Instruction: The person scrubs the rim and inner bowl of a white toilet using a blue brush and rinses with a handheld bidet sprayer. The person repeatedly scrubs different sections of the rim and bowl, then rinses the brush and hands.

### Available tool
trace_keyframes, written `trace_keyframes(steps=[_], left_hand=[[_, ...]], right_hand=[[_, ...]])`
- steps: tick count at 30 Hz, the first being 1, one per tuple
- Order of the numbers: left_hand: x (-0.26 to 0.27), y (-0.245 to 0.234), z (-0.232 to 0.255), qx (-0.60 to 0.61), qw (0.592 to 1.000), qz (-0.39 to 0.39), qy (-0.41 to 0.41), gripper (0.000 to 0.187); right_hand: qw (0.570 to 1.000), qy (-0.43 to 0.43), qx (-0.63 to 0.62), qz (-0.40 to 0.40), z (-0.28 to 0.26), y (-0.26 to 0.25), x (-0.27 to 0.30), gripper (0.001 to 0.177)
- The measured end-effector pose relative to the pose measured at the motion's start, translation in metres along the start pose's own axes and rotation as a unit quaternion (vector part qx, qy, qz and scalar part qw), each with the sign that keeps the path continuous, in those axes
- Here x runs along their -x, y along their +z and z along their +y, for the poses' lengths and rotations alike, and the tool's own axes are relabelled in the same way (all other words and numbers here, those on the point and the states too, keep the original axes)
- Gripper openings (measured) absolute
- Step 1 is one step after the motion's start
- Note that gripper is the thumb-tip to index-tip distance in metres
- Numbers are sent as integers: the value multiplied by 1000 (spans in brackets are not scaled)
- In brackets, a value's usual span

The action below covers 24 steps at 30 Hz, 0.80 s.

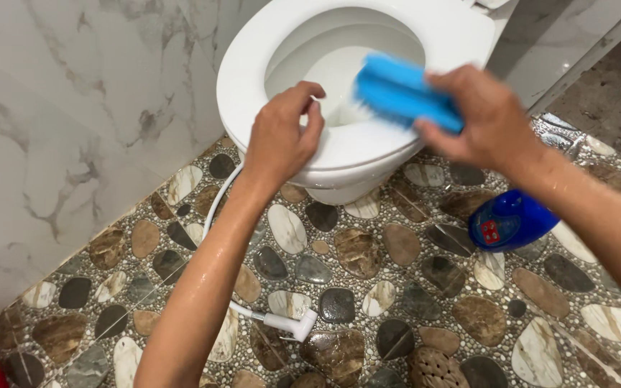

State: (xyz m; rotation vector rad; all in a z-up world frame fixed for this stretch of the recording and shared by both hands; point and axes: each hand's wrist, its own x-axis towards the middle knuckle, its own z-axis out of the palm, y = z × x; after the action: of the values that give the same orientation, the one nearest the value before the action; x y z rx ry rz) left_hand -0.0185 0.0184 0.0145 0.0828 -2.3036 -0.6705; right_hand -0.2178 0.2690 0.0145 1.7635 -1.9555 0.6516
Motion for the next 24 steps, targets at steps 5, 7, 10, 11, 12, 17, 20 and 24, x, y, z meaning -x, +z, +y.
trace_keyframes(steps=[5, 7, 10, 11, 12, 17, 20, 24], left_hand=[[3, -3, 0, -29, 998, -33, -52, 17], [3, -4, 2, -42, 997, -28, -55, 15], [4, -3, 2, -46, 997, -28, -58, 14], [4, -3, 2, -44, 997, -29, -59, 14], [5, -3, 1, -43, 998, -22, -45, 14], [5, -3, 0, -54, 998, -15, -17, 15], [4, -3, 2, -50, 997, -31, -49, 17], [5, -2, 2, -58, 998, -6, -14, 17]], right_hand=[[970, 78, 211, 93, 42, -12, -2, 42], [980, 80, 166, 67, 33, -4, -3, 43], [998, 52, 7, 46, -10, 5, 3, 43], [999, 20, -14, 38, -28, 7, 6, 44], [999, -10, -37, 29, -46, 7, 12, 45], [999, 4, -43, 3, -32, 10, 9, 43], [998, 47, 51, 9, 9, 2, 2, 42], [980, 74, 181, 20, 45, 0, -21, 43]])
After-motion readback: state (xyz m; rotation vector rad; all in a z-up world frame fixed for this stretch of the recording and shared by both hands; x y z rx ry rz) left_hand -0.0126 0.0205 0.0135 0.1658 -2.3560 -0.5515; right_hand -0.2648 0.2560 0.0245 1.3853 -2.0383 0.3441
